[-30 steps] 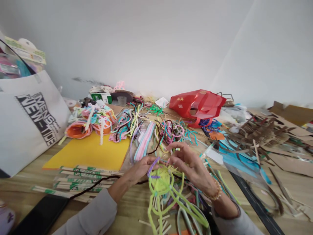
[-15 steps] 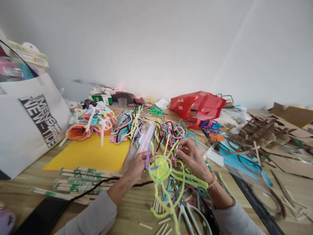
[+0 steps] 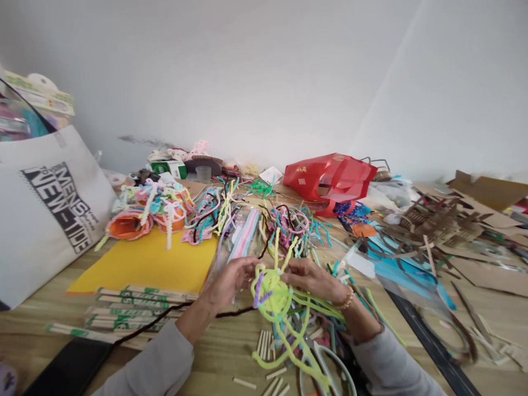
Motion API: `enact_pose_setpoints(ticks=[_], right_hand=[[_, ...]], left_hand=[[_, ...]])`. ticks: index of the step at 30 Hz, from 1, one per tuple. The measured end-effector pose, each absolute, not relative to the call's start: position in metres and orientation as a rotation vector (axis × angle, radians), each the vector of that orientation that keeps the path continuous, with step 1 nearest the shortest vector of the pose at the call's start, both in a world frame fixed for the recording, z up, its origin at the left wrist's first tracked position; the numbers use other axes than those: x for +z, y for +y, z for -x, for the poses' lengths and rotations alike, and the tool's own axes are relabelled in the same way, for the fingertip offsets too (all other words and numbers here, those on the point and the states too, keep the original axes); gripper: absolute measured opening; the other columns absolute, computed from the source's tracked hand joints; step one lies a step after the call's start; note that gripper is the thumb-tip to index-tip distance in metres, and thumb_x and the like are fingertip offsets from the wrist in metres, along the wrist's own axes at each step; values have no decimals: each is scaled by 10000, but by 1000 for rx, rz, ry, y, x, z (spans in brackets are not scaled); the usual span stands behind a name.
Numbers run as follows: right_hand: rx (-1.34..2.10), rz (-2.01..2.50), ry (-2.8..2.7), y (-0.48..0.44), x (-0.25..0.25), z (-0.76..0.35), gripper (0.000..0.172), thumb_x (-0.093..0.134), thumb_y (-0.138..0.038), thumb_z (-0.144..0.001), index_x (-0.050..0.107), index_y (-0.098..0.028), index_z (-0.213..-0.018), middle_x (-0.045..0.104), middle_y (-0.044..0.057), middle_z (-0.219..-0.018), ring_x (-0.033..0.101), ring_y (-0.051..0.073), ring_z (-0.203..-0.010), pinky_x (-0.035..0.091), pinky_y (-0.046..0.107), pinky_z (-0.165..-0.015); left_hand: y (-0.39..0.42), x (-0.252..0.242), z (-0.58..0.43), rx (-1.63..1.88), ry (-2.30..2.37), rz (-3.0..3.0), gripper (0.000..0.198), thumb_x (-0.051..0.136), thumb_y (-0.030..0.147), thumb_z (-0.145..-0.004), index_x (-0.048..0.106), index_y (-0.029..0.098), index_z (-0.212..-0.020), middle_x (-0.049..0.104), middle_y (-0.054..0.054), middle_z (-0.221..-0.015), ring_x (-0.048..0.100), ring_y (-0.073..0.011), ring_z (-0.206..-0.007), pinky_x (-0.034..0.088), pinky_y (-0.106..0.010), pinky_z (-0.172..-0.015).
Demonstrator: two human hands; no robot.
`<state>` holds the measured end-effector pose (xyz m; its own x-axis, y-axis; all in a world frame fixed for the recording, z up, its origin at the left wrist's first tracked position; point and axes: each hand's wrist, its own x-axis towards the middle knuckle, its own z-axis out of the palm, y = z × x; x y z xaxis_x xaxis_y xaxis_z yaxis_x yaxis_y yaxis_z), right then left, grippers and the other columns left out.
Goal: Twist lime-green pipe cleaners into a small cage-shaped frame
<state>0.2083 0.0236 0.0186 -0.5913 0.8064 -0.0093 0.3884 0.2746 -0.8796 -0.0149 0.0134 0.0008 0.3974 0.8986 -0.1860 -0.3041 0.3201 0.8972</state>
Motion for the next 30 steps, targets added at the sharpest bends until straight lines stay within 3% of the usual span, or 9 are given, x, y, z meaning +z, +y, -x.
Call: enact_pose_setpoints(ticks=[3, 7, 11, 22, 30], right_hand=[[1257, 1034, -2193, 19, 21, -208, 332, 566, -445, -845, 531, -144, -709, 411, -46, -603, 348, 73, -546, 290, 195, -490], [1277, 1005, -2276, 16, 22, -205, 295, 564, -419, -852, 545, -144, -747, 444, -47, -602, 366, 72, -542, 296, 192, -490], [1251, 994, -2283, 14, 22, -202, 266, 585, -403, -839, 560, -150, -761, 451, -48, -592, 380, 74, -529, 299, 196, -481], [1401, 983, -2170, 12, 18, -201, 259, 606, -404, -835, 570, -148, -834, 464, -50, -609, 384, 70, -536, 317, 185, -482], [1755, 860, -1986, 18, 35, -211, 301, 599, -409, -844, 622, -132, -959, 608, 20, -775, 546, 91, -633, 429, 186, -548]], left_hand=[[15, 0, 17, 840, 803, -1018, 342, 632, 439, -754, 702, 113, -832, 665, -58, -777, 562, -140, -676, 393, -214, -582], [13, -2, 17, 721, 743, -1099, 250, 763, 318, -641, 687, 127, -784, 636, -2, -692, 524, -119, -622, 366, -219, -608], [13, -6, 15, 705, 675, -1105, 215, 776, 249, -603, 682, 127, -753, 643, -2, -707, 538, -135, -656, 376, -227, -648], [14, -12, 14, 756, 675, -1185, 278, 799, 279, -580, 606, 116, -698, 599, 0, -623, 526, -105, -578, 344, -210, -556], [17, -16, 20, 681, 588, -1043, 255, 787, 211, -585, 628, 116, -760, 636, -22, -692, 559, -110, -582, 380, -213, -553]])
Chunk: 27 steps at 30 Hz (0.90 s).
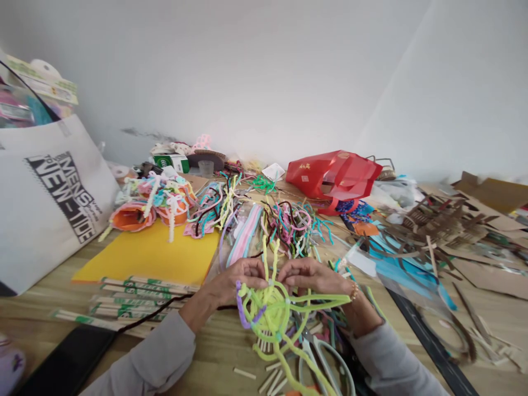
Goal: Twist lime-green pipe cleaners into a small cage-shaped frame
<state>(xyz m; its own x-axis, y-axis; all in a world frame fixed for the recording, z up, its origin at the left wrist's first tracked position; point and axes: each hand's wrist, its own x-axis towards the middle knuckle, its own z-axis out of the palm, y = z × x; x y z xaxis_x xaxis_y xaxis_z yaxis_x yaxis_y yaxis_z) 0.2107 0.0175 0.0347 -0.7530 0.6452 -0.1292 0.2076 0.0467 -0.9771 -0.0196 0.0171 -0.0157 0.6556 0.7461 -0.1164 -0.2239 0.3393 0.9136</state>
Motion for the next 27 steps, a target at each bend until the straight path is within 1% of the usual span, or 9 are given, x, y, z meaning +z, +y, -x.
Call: enact_pose_setpoints(ticks=[3, 6, 11, 16, 21, 27], right_hand=[[1751, 894, -1877, 20, 30, -207, 316, 681, -403, -775, 620, -126, -915, 605, 8, -729, 546, 81, -591, 420, 174, -518], [1711, 893, -1833, 19, 22, -200, 323, 709, -411, -743, 614, -132, -877, 584, -11, -696, 514, 66, -540, 419, 172, -498], [1640, 895, -1863, 16, 16, -195, 273, 685, -396, -770, 610, -137, -811, 546, -25, -641, 477, 62, -499, 415, 183, -492], [1618, 869, -1884, 15, 16, -194, 245, 679, -367, -781, 609, -132, -768, 525, -29, -612, 464, 68, -509, 395, 188, -498], [1700, 760, -1812, 15, 12, -192, 247, 713, -336, -751, 579, -141, -821, 517, -34, -654, 457, 74, -554, 383, 187, -520], [1655, 757, -1921, 15, 12, -191, 274, 694, -379, -762, 613, -125, -828, 539, -7, -737, 459, 91, -633, 379, 203, -574]], left_hand=[[16, -16, 19, 694, 564, -990, 273, 785, 210, -586, 633, 118, -793, 630, -18, -685, 574, -123, -592, 400, -224, -569], [15, -14, 18, 693, 560, -991, 256, 781, 209, -592, 632, 120, -781, 617, -7, -653, 564, -114, -565, 384, -213, -542], [13, -10, 16, 685, 557, -1025, 225, 782, 224, -592, 634, 122, -729, 622, -4, -637, 540, -101, -534, 369, -201, -522], [11, -10, 13, 699, 573, -1009, 225, 792, 225, -553, 633, 127, -679, 598, 21, -581, 494, -87, -494, 329, -195, -497], [9, -9, 13, 703, 616, -1050, 187, 770, 204, -558, 644, 116, -665, 566, 34, -556, 445, -76, -491, 277, -200, -494], [11, -8, 12, 629, 645, -1056, 204, 782, 193, -515, 654, 114, -653, 573, 19, -555, 451, -75, -481, 305, -199, -491]])
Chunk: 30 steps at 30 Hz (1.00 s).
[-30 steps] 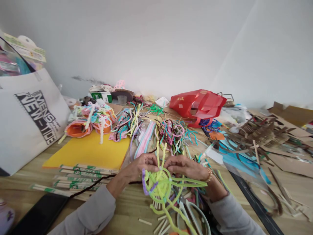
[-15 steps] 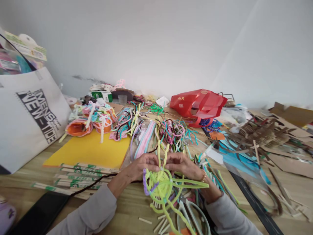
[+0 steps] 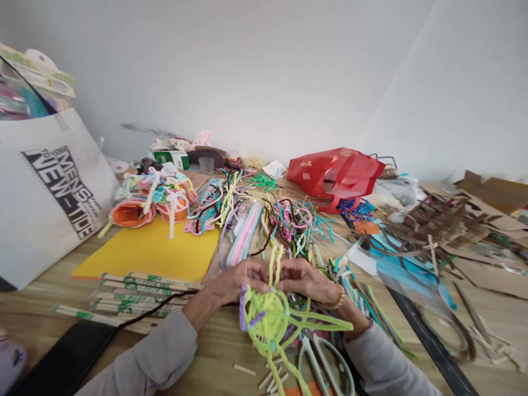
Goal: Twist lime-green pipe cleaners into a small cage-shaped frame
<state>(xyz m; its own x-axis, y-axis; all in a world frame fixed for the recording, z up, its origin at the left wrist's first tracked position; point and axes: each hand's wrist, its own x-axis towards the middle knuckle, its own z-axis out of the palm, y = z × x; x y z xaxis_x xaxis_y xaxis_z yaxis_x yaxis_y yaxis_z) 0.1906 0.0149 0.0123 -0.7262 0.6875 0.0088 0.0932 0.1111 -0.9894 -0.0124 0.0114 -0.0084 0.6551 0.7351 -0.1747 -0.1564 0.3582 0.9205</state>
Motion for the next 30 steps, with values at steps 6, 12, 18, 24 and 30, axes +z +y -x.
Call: enact_pose_setpoints(ticks=[6, 12, 18, 24, 30], right_hand=[[1568, 902, -1988, 15, 10, -193, 276, 673, -388, -782, 622, -121, -833, 506, -33, -608, 422, 75, -537, 326, 196, -506], [1528, 862, -2013, 15, 10, -193, 296, 626, -430, -814, 605, -134, -815, 516, -25, -628, 443, 84, -551, 352, 205, -517], [1523, 894, -1832, 22, 9, -195, 335, 614, -462, -812, 573, -131, -784, 507, -24, -630, 438, 77, -537, 357, 201, -506], [1398, 1080, -1756, 31, 10, -203, 358, 612, -498, -794, 561, -144, -784, 556, -13, -603, 491, 94, -502, 389, 206, -477], [1289, 1160, -1877, 27, 14, -201, 335, 585, -461, -822, 557, -148, -707, 539, -18, -540, 466, 84, -443, 358, 200, -428]], left_hand=[[9, -6, 11, 651, 713, -1040, 216, 786, 201, -495, 656, 111, -642, 558, 30, -519, 422, -69, -458, 260, -190, -454], [9, -10, 9, 670, 719, -998, 237, 807, 219, -504, 654, 107, -648, 563, 26, -532, 431, -63, -449, 279, -189, -464], [13, -13, 6, 806, 638, -735, 208, 752, 295, -639, 661, 122, -711, 650, -25, -642, 552, -115, -554, 397, -220, -570], [17, -15, 15, 818, 558, -646, 224, 646, 248, -699, 685, 132, -887, 688, -40, -758, 601, -152, -694, 438, -247, -667], [10, -9, 10, 764, 566, -859, 369, 768, 287, -620, 668, 130, -939, 681, -46, -783, 610, -164, -726, 450, -254, -694]])
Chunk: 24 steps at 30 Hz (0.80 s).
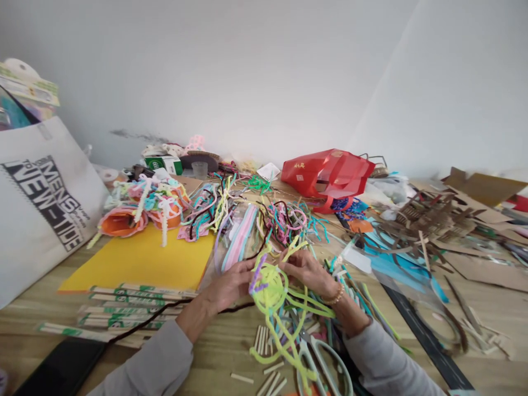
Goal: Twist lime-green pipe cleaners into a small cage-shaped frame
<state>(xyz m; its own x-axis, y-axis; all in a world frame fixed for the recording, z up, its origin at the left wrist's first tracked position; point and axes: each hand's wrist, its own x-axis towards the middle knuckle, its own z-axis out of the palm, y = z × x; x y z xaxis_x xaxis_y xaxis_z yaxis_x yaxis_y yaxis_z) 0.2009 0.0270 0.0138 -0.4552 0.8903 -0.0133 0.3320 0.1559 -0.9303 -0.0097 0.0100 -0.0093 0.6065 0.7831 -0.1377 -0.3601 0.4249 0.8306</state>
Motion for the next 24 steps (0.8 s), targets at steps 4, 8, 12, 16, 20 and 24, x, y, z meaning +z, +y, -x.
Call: enact_pose_setpoints(ticks=[4, 8, 12, 16, 20, 24], right_hand=[[1275, 1116, -1952, 22, 10, -196, 225, 589, -359, -830, 580, -157, -731, 517, -27, -531, 465, 87, -461, 375, 196, -439], [1246, 1152, -1979, 19, 9, -192, 193, 592, -297, -818, 562, -159, -688, 497, -35, -515, 469, 83, -445, 364, 186, -419], [1198, 1235, -1967, 16, 11, -189, 237, 575, -298, -825, 543, -148, -645, 512, -23, -518, 483, 84, -438, 367, 190, -422], [1179, 1232, -1953, 13, 12, -187, 194, 571, -290, -830, 564, -142, -705, 527, -20, -555, 495, 84, -462, 371, 185, -436], [1148, 1204, -2007, 12, 15, -187, 147, 558, -263, -836, 586, -139, -762, 529, -22, -576, 498, 89, -489, 378, 191, -464], [1042, 1096, -2118, 11, 17, -190, 127, 529, -228, -852, 616, -150, -803, 568, -11, -636, 491, 98, -553, 386, 207, -534]], left_hand=[[4, -9, 5, 739, 747, -957, 456, 801, 301, -590, 636, 145, -985, 663, -33, -768, 604, -159, -674, 456, -264, -646], [-2, -8, 2, 788, 929, -1042, 441, 769, 337, -633, 610, 167, -1007, 633, -24, -805, 580, -138, -674, 456, -244, -609], [-5, -5, 0, 864, 983, -1087, 398, 755, 333, -646, 603, 176, -979, 588, -4, -775, 557, -130, -681, 430, -204, -559], [-6, -3, -3, 892, 928, -1066, 367, 751, 339, -644, 599, 173, -935, 555, 15, -692, 516, -105, -586, 386, -178, -495], [-6, -1, -2, 908, 876, -1056, 375, 755, 354, -635, 591, 170, -918, 489, 56, -591, 439, -69, -482, 333, -166, -442], [-4, -3, 0, 886, 870, -1068, 364, 754, 374, -629, 603, 172, -891, 484, 65, -543, 411, -65, -449, 318, -171, -429]])
